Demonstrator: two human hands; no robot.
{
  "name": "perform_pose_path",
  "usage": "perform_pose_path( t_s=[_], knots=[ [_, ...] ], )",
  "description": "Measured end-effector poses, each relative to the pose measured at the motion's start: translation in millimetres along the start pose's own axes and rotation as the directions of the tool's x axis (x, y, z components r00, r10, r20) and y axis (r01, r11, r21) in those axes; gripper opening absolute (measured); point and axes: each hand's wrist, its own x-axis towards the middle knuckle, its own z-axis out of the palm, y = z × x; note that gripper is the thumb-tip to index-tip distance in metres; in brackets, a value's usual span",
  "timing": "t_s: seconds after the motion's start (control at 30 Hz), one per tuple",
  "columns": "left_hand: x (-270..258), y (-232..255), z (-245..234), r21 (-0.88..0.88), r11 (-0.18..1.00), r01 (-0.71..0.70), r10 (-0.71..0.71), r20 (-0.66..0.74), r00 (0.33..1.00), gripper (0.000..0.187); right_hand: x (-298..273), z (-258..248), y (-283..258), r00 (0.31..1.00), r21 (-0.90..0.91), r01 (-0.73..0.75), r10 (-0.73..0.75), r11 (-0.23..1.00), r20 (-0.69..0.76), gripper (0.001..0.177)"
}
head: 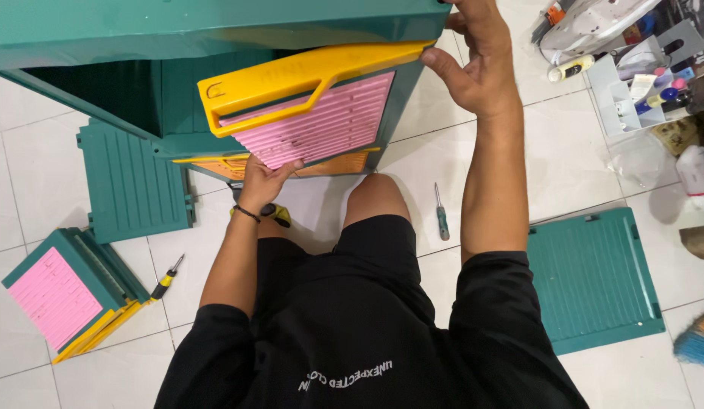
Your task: The person assembles a modular plastic storage unit by stacking green panels and inserting pink and yellow drawer inserts. They wipe the interior and exterior surfaces with a yellow cloth and secure the components by hand.
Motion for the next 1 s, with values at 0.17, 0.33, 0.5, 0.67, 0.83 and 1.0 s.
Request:
perform_pose_path(
  t_s=[0.17,0.33,0.5,0.67,0.83,1.0],
  knots=[
    [1,-8,-5,0.013,1.000,-0.011,0.011,0.001,1.000,0.032,2,2,1,1.000,0.001,-0.010,0.010,1.000,-0.009,0.059],
    [0,-16,-7,-0.048,0.999,-0.014,0.015,0.013,1.000,0.033,0,4,0,0.999,0.016,-0.009,0.010,1.000,-0.032,0.060],
    [5,-1,-2,-0.057,0.998,0.021,-0.021,-0.004,1.000,0.035,2,1,-1,0.998,0.007,-0.016,0.016,1.000,-0.053,0.053],
    [10,42,7,-0.160,0.975,-0.153,0.138,-0.099,0.985,0.050,3,3,-2,0.997,0.006,-0.009,0.009,1.000,-0.077,0.047],
    [14,76,10,-0.107,0.959,-0.263,0.235,-0.222,0.946,0.051,5,8,-9,0.996,-0.022,-0.002,0.000,1.000,-0.092,0.046],
    [21,74,12,-0.007,0.937,-0.350,0.333,-0.285,0.899,0.056,9,0,-23,1.000,-0.171,0.021,-0.023,0.985,-0.015,0.042]
  ],
)
